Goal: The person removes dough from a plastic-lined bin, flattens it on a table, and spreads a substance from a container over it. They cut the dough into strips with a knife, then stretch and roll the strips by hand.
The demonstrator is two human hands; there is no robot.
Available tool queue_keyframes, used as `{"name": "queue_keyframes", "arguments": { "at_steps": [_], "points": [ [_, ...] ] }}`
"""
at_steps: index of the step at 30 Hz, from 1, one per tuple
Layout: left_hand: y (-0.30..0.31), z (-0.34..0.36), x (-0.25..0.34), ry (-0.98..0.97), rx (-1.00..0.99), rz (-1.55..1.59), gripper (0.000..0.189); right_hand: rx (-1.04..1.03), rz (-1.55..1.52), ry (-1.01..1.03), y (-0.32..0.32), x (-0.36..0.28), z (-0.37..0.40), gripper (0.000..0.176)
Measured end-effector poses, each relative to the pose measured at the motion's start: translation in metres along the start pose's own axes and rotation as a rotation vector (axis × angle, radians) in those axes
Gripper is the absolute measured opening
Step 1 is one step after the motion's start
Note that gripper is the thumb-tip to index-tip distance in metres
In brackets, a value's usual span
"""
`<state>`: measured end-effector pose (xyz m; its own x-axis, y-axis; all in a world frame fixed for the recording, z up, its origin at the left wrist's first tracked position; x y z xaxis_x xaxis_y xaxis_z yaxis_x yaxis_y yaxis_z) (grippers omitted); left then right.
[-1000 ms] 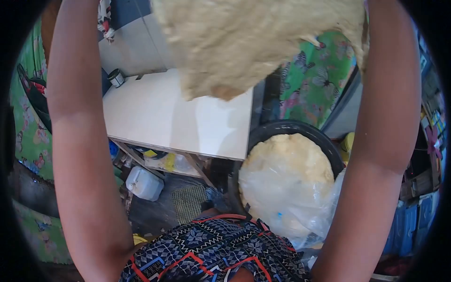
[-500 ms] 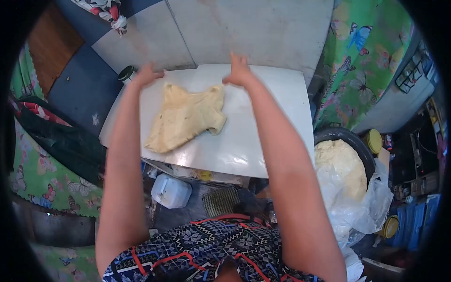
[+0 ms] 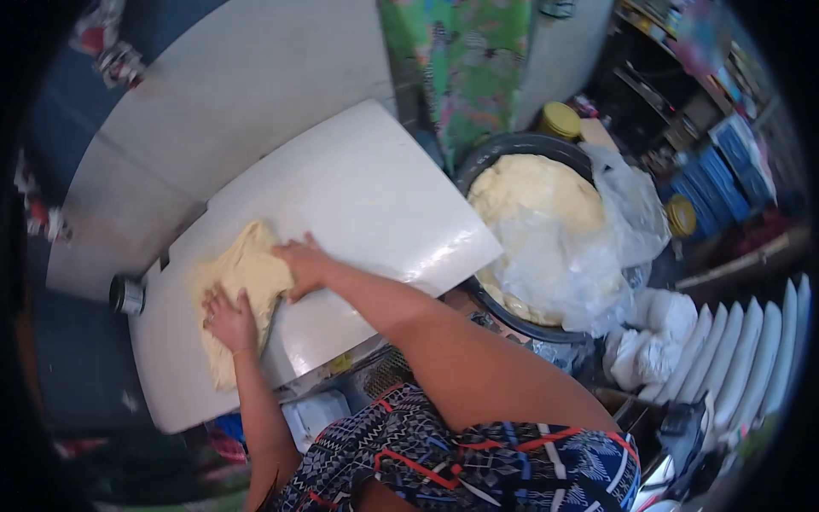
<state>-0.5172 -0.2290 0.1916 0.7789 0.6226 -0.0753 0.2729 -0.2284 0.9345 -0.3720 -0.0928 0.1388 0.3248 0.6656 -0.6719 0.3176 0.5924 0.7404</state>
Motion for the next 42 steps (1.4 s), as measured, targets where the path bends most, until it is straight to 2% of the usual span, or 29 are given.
{"name": "queue_keyframes", "arguments": {
  "at_steps": [1, 3, 4, 6, 7, 9, 10, 12, 13, 15, 16, 18, 19, 20, 22, 23, 25, 26, 27, 28, 29, 30, 31, 33, 35, 37, 39, 41, 42],
  "points": [
    [0.0, -0.003, 0.001, 0.023, 0.004, -0.029, 0.068, 0.021, 0.003, -0.025, -0.005, -0.003, 0.002, 0.118],
    [0.002, -0.011, 0.008, 0.013, -0.008, -0.033, 0.068, 0.229, -0.048, -0.102, -0.004, -0.007, 0.003, 0.097],
    [0.001, -0.01, 0.007, 0.028, -0.027, -0.049, 0.068, 0.232, -0.051, -0.109, -0.006, -0.008, -0.001, 0.097],
    [-0.002, -0.015, 0.006, 0.018, -0.038, -0.029, 0.068, 0.362, -0.226, -0.167, -0.004, -0.005, -0.003, 0.062],
    [-0.002, -0.016, 0.006, 0.015, -0.037, -0.003, 0.068, 0.359, -0.229, -0.166, -0.003, -0.004, -0.005, 0.062],
    [-0.003, -0.015, 0.004, -0.004, -0.038, -0.012, 0.068, 0.498, -0.419, -0.1, 0.019, -0.001, -0.012, 0.034],
    [-0.005, -0.014, 0.003, -0.021, -0.044, -0.016, 0.067, 0.497, -0.417, -0.089, 0.039, -0.005, -0.015, 0.034],
    [-0.01, -0.009, -0.002, -0.022, -0.023, 0.041, 0.066, 0.518, -0.289, 0.063, 0.104, -0.041, -0.009, 0.024],
    [-0.014, -0.007, -0.004, -0.035, -0.011, 0.097, 0.066, 0.521, -0.291, 0.065, 0.128, -0.055, 0.001, 0.024],
    [-0.015, 0.001, -0.005, -0.048, 0.052, 0.155, 0.066, 0.6, -0.085, 0.286, 0.17, -0.096, 0.028, 0.022],
    [-0.011, 0.007, -0.008, -0.052, 0.118, 0.215, 0.067, 0.621, -0.028, 0.375, 0.179, -0.099, 0.041, 0.023],
    [-0.004, 0.011, 0.001, -0.062, 0.1, 0.152, 0.067, 0.601, 0.06, 0.482, 0.183, -0.077, 0.063, 0.025],
    [-0.003, 0.012, 0.015, -0.113, -0.022, 0.087, 0.067, 0.586, 0.135, 0.444, 0.171, -0.033, 0.059, 0.027],
    [-0.006, 0.018, 0.021, -0.166, -0.151, 0.027, 0.066, 0.398, 0.252, 0.228, 0.152, 0.018, 0.062, 0.039],
    [-0.006, 0.02, 0.021, -0.173, -0.175, 0.012, 0.065, 0.353, 0.448, -0.152, 0.095, 0.117, 0.094, 0.056],
    [-0.005, 0.011, 0.031, -0.202, -0.174, 0.002, 0.065, 0.367, 0.465, -0.166, 0.101, 0.113, 0.111, 0.056],
    [0.003, 0.003, 0.039, -0.183, -0.211, -0.015, 0.067, 0.121, 0.324, -0.163, 0.103, 0.103, 0.151, 0.07],
    [0.0, 0.005, 0.038, -0.158, -0.27, -0.062, 0.069, 0.136, 0.318, -0.207, 0.109, 0.102, 0.179, 0.07],
    [-0.005, 0.005, 0.042, -0.206, -0.276, -0.054, 0.069, 0.108, 0.146, -0.152, 0.11, 0.097, 0.205, 0.068],
    [-0.011, 0.005, 0.039, -0.165, -0.296, -0.093, 0.068, 0.081, -0.025, -0.085, 0.113, 0.091, 0.228, 0.066],
    [-0.016, 0.002, 0.037, -0.112, -0.312, -0.132, 0.067, 0.095, -0.028, -0.108, 0.122, 0.094, 0.255, 0.066],
    [-0.017, 0.0, 0.044, -0.131, -0.315, -0.131, 0.067, 0.17, -0.044, -0.152, 0.136, 0.099, 0.29, 0.061],
    [-0.02, -0.001, 0.044, -0.05, -0.38, -0.15, 0.067, 0.242, -0.059, -0.191, 0.15, 0.106, 0.324, 0.055],
    [-0.011, 0.005, 0.061, 0.045, -0.454, -0.148, 0.065, 0.576, -0.088, -0.42, 0.188, 0.128, 0.404, 0.045],
    [-0.01, 0.015, 0.084, -0.014, -0.48, -0.116, 0.061, 0.889, 0.035, -0.665, 0.223, 0.145, 0.49, 0.043],
    [-0.008, 0.039, 0.107, -0.062, -0.515, -0.089, 0.058, 1.116, 0.017, -0.846, 0.236, 0.189, 0.583, 0.048],
    [0.014, 0.072, 0.155, -0.138, -0.439, 0.465, 0.049, 1.395, 0.055, -0.937, 0.242, 0.23, 0.667, 0.059],
    [0.063, 0.12, 0.244, -0.427, -0.286, 0.57, 0.047, 1.613, 0.158, -1.027, 0.238, 0.276, 0.745, 0.072],
    [0.071, 0.142, 0.291, -0.51, -0.42, 0.688, 0.05, 1.698, 0.198, -1.071, 0.234, 0.299, 0.774, 0.08]
  ]
}}
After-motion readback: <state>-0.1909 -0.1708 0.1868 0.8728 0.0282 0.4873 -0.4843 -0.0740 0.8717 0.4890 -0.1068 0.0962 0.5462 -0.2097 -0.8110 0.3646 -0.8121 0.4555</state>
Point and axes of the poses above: each hand's wrist, its own z-axis away from the middle knuckle, its own y-axis out of the back of the hand, x = y × z, the point moved 7 cm from there along -z, towards the middle knuckle, and after that the axes turned 3 degrees about -x, right-handed, at the moved point
